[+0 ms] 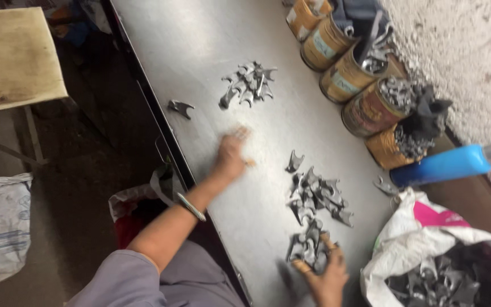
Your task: The person picks up small metal castings one at a time from a metal worktable, turns each piece over in their hands to check it, and places accepted pieces in a pile on the table or tosses them into a large sack of parts. They occasionally sweep groups of pieces together and continue handling individual castings.
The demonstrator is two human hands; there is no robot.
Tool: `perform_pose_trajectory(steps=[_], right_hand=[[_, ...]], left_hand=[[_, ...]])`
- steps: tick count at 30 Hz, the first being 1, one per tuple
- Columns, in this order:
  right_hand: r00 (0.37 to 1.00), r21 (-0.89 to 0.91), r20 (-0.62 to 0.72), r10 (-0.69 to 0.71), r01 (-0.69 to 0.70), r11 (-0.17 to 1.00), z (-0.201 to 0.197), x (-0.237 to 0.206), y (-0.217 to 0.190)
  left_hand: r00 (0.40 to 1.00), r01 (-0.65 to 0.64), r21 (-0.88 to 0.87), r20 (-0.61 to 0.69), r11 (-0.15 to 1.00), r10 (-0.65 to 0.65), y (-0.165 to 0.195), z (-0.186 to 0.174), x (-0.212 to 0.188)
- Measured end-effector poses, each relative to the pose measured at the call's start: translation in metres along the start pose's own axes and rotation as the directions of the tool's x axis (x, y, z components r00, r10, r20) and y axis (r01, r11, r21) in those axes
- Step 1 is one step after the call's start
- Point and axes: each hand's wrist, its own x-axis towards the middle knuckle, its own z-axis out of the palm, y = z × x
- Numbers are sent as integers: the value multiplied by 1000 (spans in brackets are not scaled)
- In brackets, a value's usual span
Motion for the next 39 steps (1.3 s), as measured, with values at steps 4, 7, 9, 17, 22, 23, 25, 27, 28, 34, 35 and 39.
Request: perform_pose_trajectory(steps=[4,7,9,17,22,23,25,27,28,34,35,39], right_hand=[[930,-352,119,347,-287,891,17,-3,-35],[944,-302,127,305,-256,918,13,0,-41],[928,-352,134,347,-283,892,12,3,-41],[958,-409,197,208,-112,905,14,18,-13],[985,-345,170,-1,60,937,21,29,4],[989,-346,145,-21,70,936,23,30,6],[993,-346,103,-60,92,934,27,30,5],[994,-348,68,-89,107,931,28,33,5],[993,-348,52,-103,114,930,27,35,5],[988,-348,-15,-156,141,927,28,34,14],[987,-347,-22,-158,141,927,28,32,14],[987,-352,-43,-154,130,927,28,19,15]], left_hand=[[928,373,474,-217,798,-304,-77,-65,51],[913,404,348,-210,846,-350,-105,-84,73],[919,395,327,-122,859,-376,-108,-76,80],[937,307,135,130,942,-324,-94,-22,132],[927,224,220,253,949,-278,-82,3,180],[919,218,221,282,951,-276,-81,7,184],[921,136,220,330,966,-204,-83,12,186],[914,33,207,389,978,-113,-82,16,185],[903,-29,192,425,981,-57,-81,20,183],[738,-328,-89,597,941,313,-42,53,122],[705,-358,-186,589,915,395,-35,60,112],[885,-146,-292,389,945,257,-35,81,128]])
